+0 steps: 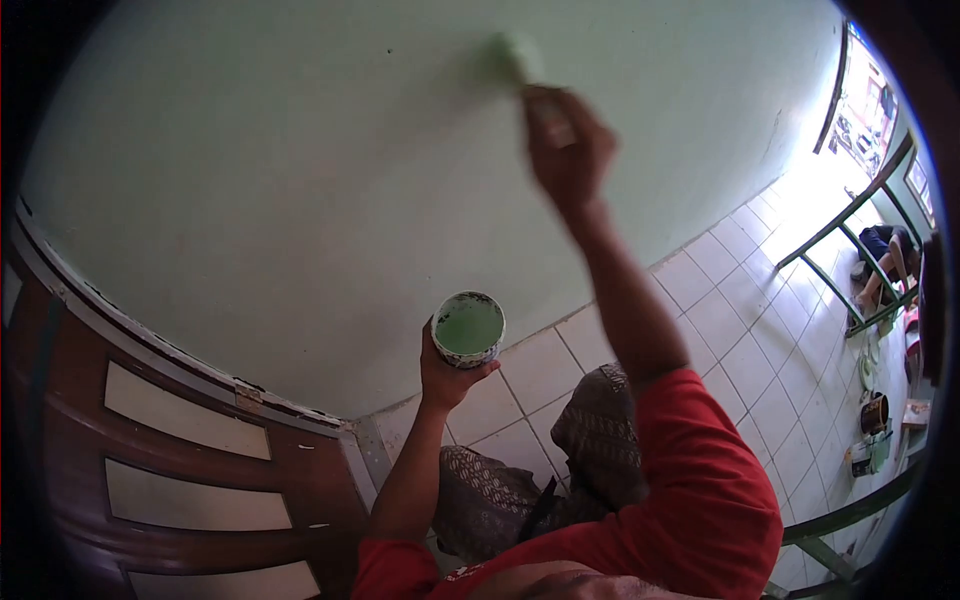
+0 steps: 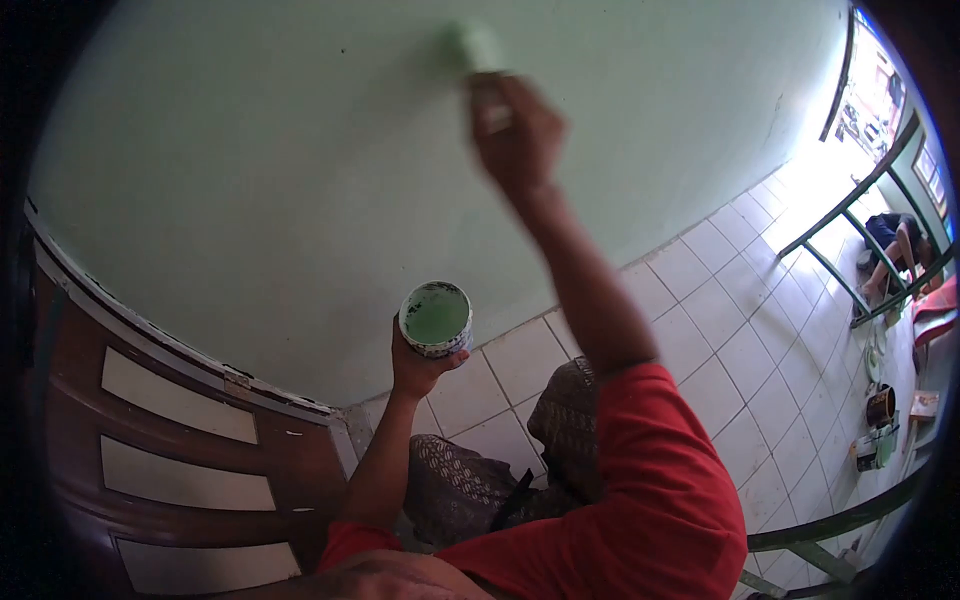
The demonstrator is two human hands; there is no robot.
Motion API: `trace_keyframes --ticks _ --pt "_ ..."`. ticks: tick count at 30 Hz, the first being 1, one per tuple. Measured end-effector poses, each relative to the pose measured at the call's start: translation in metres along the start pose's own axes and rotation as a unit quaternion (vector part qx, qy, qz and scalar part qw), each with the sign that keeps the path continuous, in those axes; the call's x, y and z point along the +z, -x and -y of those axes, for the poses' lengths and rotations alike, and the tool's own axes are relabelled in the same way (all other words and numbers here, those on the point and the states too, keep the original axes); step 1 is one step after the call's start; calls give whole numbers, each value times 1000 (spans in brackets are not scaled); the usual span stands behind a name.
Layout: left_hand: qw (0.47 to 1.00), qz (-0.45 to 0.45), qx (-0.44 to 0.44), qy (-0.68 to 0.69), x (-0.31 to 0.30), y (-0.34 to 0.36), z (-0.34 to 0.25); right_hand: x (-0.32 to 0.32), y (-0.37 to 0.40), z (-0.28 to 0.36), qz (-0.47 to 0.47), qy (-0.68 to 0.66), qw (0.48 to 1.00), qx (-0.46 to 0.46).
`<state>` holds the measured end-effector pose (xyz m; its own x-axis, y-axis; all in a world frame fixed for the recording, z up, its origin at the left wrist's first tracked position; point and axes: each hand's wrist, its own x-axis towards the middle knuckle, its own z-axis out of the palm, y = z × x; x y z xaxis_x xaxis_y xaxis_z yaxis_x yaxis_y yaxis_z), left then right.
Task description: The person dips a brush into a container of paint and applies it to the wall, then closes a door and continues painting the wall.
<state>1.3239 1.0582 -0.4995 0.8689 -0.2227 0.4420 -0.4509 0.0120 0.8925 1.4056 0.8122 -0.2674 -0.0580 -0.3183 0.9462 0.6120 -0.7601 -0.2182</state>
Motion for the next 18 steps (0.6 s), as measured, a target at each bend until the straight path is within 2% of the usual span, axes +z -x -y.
trace_keyframes --ticks 2,4,6,8,9,11,12,13,14,15,16,18 --pt "1000 6 6 -21 1 0 2 30 23 63 79 -28 996 -18" --pt "999 5 0 -47 2 -1 0 57 40 112 101 -88 990 -42" --pt "997 0 -4 -72 -1 0 7 67 47 150 124 -143 982 -20" --pt "998 37 -38 -15 -5 -2 18 71 49 171 163 -177 970 35" --pt "999 30 -26 -30 -8 3 23 69 48 167 163 -180 969 38" --pt "998 14 -15 -53 -7 5 1 61 39 142 142 -268 949 86" --pt "997 0 -1 -74 -6 6 -6 58 33 117 91 -260 958 84" --pt "999 -4 -22 -29 -6 7 -8 48 27 85 103 -250 956 110" --pt "999 -9 -24 -29 -6 9 -12 36 17 45 89 -193 975 60" --pt "999 -7 -25 -31 -7 9 -16 17 7 13 81 -122 986 75" --pt "999 -6 -27 -32 -8 9 -18 -4 -2 -18 70 -234 960 138" --pt "999 -6 -20 -36 -9 9 -17 -35 -17 -63 12 -148 965 217"
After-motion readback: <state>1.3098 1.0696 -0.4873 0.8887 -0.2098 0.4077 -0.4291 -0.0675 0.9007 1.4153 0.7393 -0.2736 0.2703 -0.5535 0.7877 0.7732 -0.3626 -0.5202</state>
